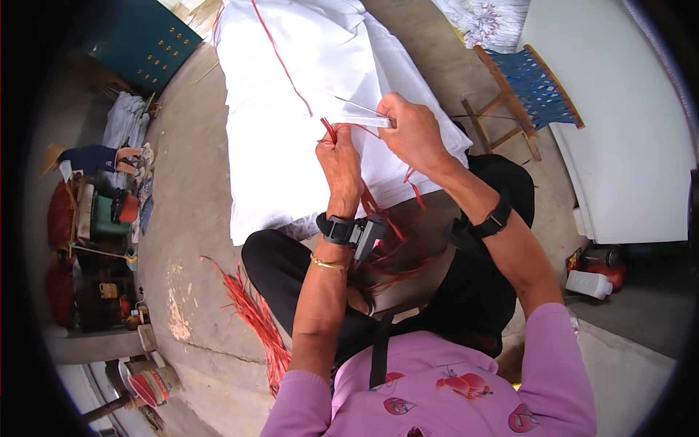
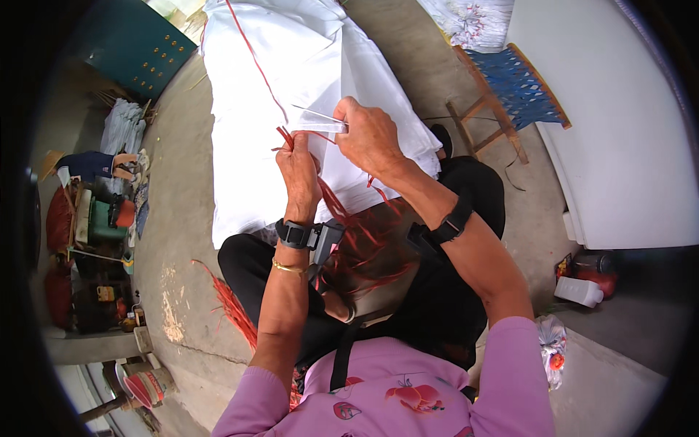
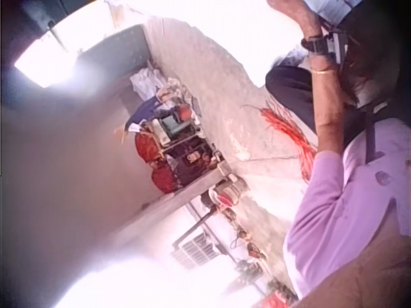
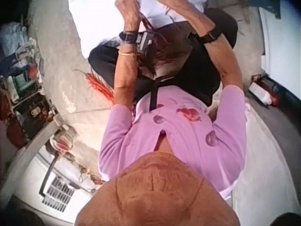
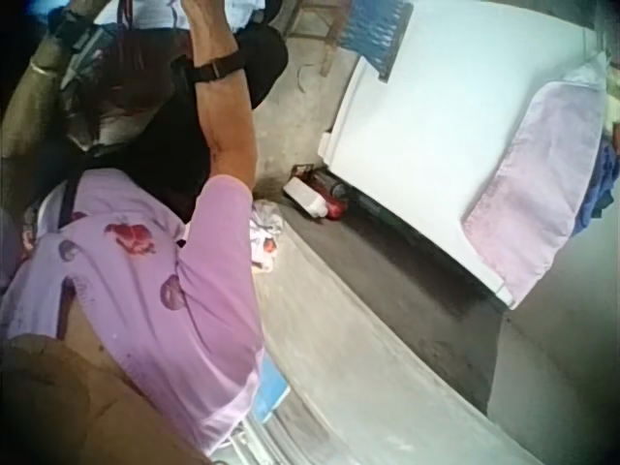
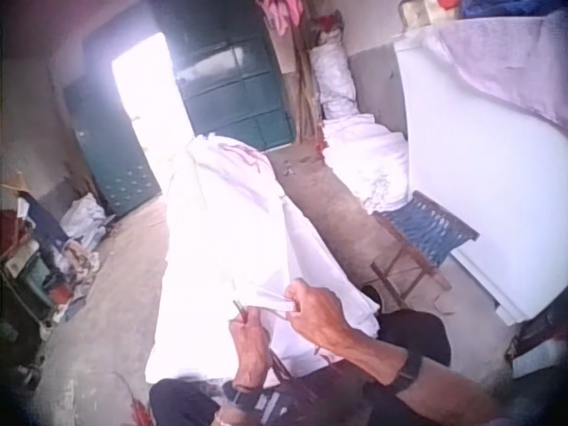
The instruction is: Threading red plastic straps through white plastic bags using a long metal needle.
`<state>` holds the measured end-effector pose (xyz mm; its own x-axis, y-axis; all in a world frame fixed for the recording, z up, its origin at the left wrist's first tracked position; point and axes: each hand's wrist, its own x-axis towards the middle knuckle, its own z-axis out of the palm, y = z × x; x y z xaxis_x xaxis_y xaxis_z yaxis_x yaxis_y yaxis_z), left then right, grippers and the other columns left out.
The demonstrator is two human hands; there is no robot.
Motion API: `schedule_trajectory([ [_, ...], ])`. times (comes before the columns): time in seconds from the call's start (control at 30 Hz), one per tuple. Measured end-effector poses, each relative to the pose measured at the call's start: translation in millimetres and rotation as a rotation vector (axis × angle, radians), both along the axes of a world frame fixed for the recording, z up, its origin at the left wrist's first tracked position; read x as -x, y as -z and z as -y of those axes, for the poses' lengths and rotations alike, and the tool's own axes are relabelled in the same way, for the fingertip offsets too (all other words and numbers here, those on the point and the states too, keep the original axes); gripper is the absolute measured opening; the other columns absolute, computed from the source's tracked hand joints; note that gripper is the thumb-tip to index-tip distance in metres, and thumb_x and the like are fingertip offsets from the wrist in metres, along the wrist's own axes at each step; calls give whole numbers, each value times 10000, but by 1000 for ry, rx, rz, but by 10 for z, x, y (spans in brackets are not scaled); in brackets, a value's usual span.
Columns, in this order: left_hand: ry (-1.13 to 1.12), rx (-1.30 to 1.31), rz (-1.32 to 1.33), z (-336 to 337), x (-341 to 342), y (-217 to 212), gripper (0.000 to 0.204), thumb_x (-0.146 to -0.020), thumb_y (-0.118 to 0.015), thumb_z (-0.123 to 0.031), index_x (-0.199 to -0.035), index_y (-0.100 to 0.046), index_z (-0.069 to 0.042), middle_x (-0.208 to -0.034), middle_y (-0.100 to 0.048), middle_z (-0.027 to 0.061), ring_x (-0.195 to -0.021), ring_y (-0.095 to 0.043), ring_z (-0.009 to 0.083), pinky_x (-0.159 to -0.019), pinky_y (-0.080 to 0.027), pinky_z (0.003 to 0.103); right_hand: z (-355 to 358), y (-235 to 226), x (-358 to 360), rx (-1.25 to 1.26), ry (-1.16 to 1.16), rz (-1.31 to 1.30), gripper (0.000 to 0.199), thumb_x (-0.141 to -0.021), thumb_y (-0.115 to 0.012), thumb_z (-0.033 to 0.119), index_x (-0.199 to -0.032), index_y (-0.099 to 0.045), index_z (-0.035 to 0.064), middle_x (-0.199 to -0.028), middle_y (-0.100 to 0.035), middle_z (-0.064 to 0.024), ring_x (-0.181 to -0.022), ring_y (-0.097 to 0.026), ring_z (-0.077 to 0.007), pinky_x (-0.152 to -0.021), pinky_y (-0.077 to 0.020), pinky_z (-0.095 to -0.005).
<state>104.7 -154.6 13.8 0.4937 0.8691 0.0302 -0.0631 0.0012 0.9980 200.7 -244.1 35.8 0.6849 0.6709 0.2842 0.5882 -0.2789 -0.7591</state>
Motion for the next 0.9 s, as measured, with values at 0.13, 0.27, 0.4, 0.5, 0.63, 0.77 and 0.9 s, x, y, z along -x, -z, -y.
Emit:
schedule_trajectory([
  [0.13,-16,306,225,-18,57,-46,280,-904,-471,-260,-669,-422,-116,-482,-347,-53,-358,-270,50,-343,-179,234,-170,110,108,-107,-67,46,167,-716,-591,34,-875,-541,15,-643,-595,-127,-609,-596,-276,-573,-433,-380],
  [0.27,101,341,252,-44,118,-29,293,-898,-510,-281,-661,-455,-119,-490,-347,-63,-371,-269,44,-356,-179,233,-215,122,148,-139,-123,66,163,-727,-589,38,-879,-541,9,-654,-595,-132,-617,-595,-284,-579,-435,-380],
  [0.4,123,212,216,88,133,-26,239,-842,-594,-157,-643,-479,-92,-500,-378,-55,-394,-303,44,-372,-206,233,-243,214,147,-152,-146,90,176,-734,-593,60,-893,-550,-2,-683,-601,-148,-597,-580,-277,-567,-434,-365],
  [0.5,-38,246,228,-2,154,139,252,-826,-590,-110,-616,-454,-81,-504,-393,-42,-399,-320,48,-373,-224,237,-161,145,156,-108,-276,-2,167,-760,-596,140,-858,-574,7,-715,-616,-159,-642,-586,-312,-601,-444,-396],
  [0.63,-124,140,152,-15,231,141,254,-823,-578,-78,-616,-430,-79,-506,-382,-41,-404,-310,49,-373,-230,244,-53,83,5,-39,-199,67,280,-787,-590,284,-677,-598,26,-620,-584,-166,-592,-563,-357,-582,-440,-436],
  [0.77,-164,39,152,-32,244,192,226,-826,-582,-59,-662,-428,-66,-550,-391,-46,-465,-337,62,-422,-269,237,-4,34,25,59,-112,313,330,-797,-573,276,-585,-585,23,-542,-543,-161,-521,-537,-346,-523,-423,-434],
  [0.9,-198,-197,86,-103,249,307,207,-829,-570,-41,-678,-429,-39,-556,-388,-4,-511,-375,88,-460,-322,256,-33,98,23,48,-112,389,355,-795,-574,284,-556,-577,21,-518,-534,-154,-497,-529,-341,-506,-418,-437],
])
